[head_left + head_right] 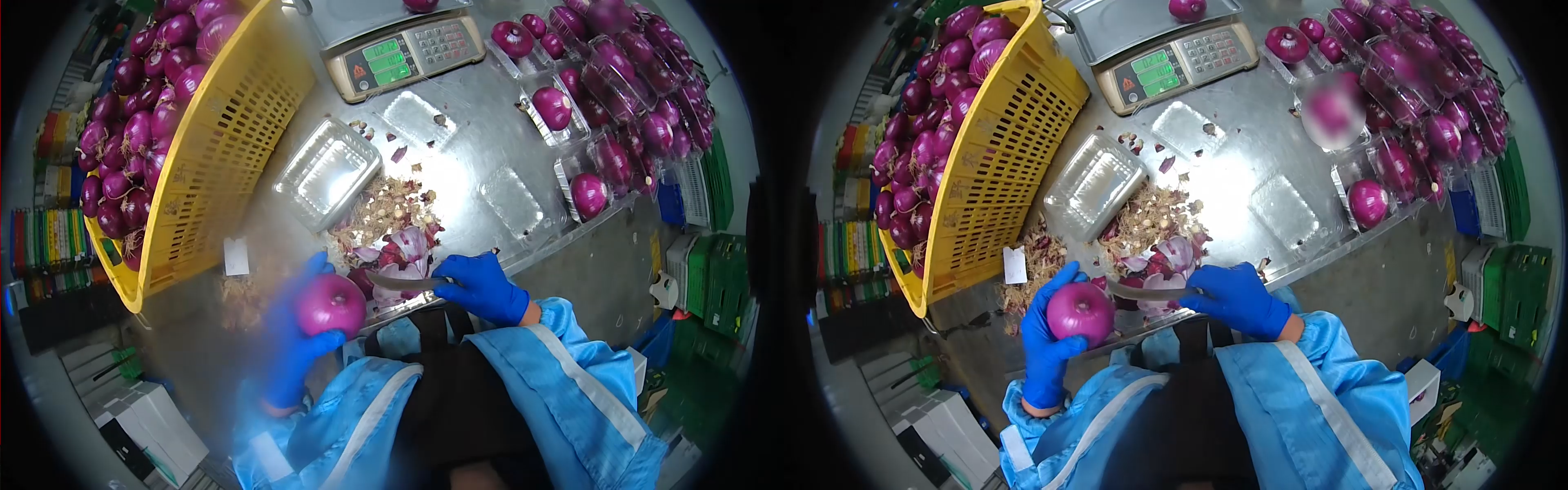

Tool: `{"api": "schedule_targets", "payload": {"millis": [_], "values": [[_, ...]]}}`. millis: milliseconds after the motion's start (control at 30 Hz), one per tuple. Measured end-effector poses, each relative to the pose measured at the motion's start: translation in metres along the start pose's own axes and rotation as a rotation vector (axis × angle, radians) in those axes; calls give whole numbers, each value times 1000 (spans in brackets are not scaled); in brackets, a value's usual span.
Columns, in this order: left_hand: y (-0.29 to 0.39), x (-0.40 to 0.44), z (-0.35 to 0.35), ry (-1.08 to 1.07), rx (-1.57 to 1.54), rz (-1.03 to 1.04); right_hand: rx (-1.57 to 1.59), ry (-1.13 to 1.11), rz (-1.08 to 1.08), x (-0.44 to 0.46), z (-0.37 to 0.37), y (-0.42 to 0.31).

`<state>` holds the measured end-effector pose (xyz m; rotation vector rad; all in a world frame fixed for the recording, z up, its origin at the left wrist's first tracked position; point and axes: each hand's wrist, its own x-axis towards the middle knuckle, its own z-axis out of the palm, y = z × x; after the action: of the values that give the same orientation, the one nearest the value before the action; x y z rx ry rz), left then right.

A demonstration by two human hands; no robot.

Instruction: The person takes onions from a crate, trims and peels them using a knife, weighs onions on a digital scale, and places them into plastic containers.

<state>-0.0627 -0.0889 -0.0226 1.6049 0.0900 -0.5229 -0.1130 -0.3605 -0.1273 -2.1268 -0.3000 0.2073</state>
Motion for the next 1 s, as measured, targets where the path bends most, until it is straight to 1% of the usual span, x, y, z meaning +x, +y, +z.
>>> {"api": "schedule_targets", "payload": {"millis": [33, 67, 133, 167, 267, 300, 367, 433, 500, 600, 700, 767, 800, 833, 867, 900, 967, 1000], "values": [[2, -2, -1, 26, 57, 13, 68, 23, -13, -1, 3, -3], [1, 0, -1, 38, -97, -21, 131, 48, -30, 1, 2, -9], [-9, 5, -2, 64, -404, -85, 77, 79, 4, 12, -1, -23], [-26, 8, -10, 28, -628, -123, 52, 95, 20, 17, -4, -30], [-54, 11, -19, -104, -971, -252, -33, 67, -151, 27, -13, -51], [-57, 11, -8, 52, -1112, -253, -112, 27, -169, 30, -15, -57], [-61, 6, -9, -24, -799, -263, -272, -56, -204, 35, -17, -65], [-56, 1, -5, -73, -835, -289, -277, 8, -203, 42, -10, -65], [-32, -6, 11, -93, -1218, -329, -262, 36, -185, 44, -3, -57], [-31, -11, 17, -41, -1191, -315, -241, 28, -165, 46, 3, -46], [-29, -10, 23, -65, -1139, -273, -255, 24, -180, 46, 1, -50], [-40, -8, 19, 30, -1107, -333, -277, 20, -197, 47, -1, -49], [-45, -8, 14, 79, -1090, -361, -215, 22, -76, 39, 5, -28], [-45, -8, 8, 97, -1143, -345, -156, 22, 40, 26, 17, 12], [-46, -5, 0, 111, -1196, -323, -102, 24, 152, 26, 19, 29], [-48, -1, -4, 131, -1252, -300, -25, -1, 145, 24, 23, 39], [-55, 2, -11, 140, -1308, -356, 161, -58, 161, 14, 35, 33], [-55, 11, -11, 127, -1340, -365, 267, -98, 235, 25, 26, 24]]}}
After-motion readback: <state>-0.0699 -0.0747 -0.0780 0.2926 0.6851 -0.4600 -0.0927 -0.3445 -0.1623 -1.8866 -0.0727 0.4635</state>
